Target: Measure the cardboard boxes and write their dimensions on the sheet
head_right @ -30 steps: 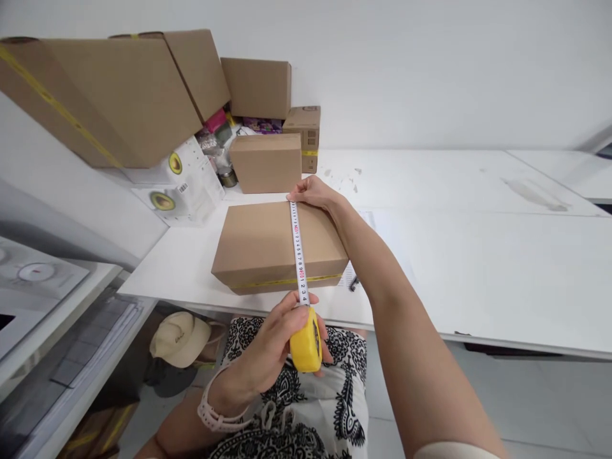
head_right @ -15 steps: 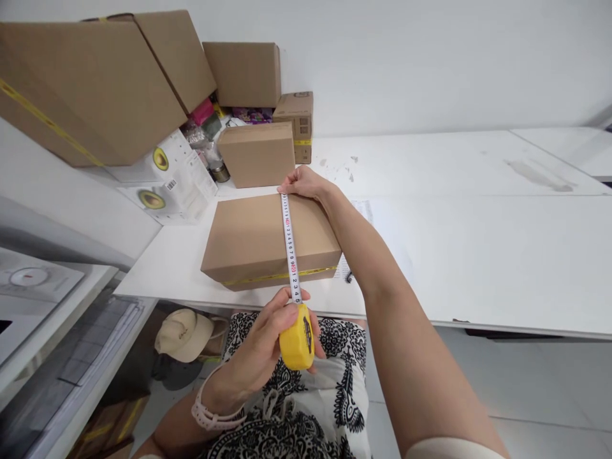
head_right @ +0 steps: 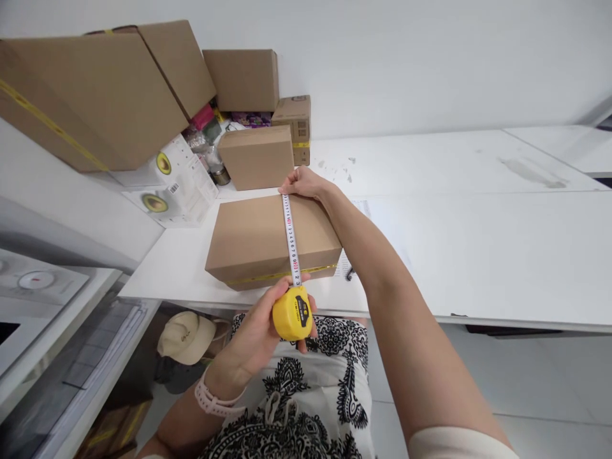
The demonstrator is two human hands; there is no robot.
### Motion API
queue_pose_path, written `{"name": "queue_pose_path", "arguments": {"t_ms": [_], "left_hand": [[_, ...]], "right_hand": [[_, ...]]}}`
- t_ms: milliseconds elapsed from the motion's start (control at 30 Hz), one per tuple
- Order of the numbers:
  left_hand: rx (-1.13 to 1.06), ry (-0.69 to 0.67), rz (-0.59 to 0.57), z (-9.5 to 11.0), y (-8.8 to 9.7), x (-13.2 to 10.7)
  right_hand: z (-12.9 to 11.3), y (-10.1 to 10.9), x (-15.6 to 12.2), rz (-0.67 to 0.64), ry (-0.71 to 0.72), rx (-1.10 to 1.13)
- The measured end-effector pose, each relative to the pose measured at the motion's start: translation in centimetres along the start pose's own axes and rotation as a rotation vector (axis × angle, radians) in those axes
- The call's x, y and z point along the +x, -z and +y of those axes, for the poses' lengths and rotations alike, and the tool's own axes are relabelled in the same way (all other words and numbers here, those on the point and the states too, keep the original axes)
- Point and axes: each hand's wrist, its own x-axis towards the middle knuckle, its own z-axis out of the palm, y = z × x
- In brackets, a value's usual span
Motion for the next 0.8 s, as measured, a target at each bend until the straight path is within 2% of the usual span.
{"name": "queue_pose_path", "arguments": {"t_ms": [100,200,300,367,400,467,533,600,667,700,733,800], "left_hand": [[0.028,-0.002,0.005,0.4,0.5,0.0],[0.08,-0.02,0.007,0.7,1.5,-0.8],[0.139,-0.108,0.07,1.4,3.1,-2.7],[0.165,-0.233,0.171,2.2,4.8,-4.4],[0.17,-0.311,0.244,2.6,5.8,-5.2],[0.182,-0.526,0.447,3.4,8.1,-6.3],[0.217,-0.708,0.64,3.9,10.6,-6.6],[0.242,-0.767,0.727,3.8,12.7,-6.1],[0.214,-0.708,0.695,3.5,14.1,-5.0],[0.184,-0.666,0.65,3.2,14.5,-4.4],[0.153,-0.631,0.597,3.1,14.6,-3.8],[0.123,-0.585,0.497,3.3,14.4,-3.1]], "right_hand": [[-0.3,0.7,0.6,0.029,0.1,-0.034],[-2.4,1.7,-0.4,0.12,0.29,-0.048],[-5.3,2.5,-4.4,0.288,0.471,-0.053],[-5.9,2.5,-8.3,0.428,0.536,-0.038],[-5.3,2.2,-10.3,0.509,0.544,-0.027],[-2.5,1.1,-14.1,0.711,0.484,0.002],[2.1,-0.9,-17.1,0.861,0.335,0.045],[6.9,-3.2,-19.1,0.894,0.145,0.109],[10.5,-5.6,-20.2,0.833,-0.006,0.167],[11.4,-6.7,-20.6,0.785,-0.046,0.193],[11.8,-7.5,-20.8,0.724,-0.066,0.219],[11.1,-8.5,-21.1,0.62,-0.064,0.238]]}}
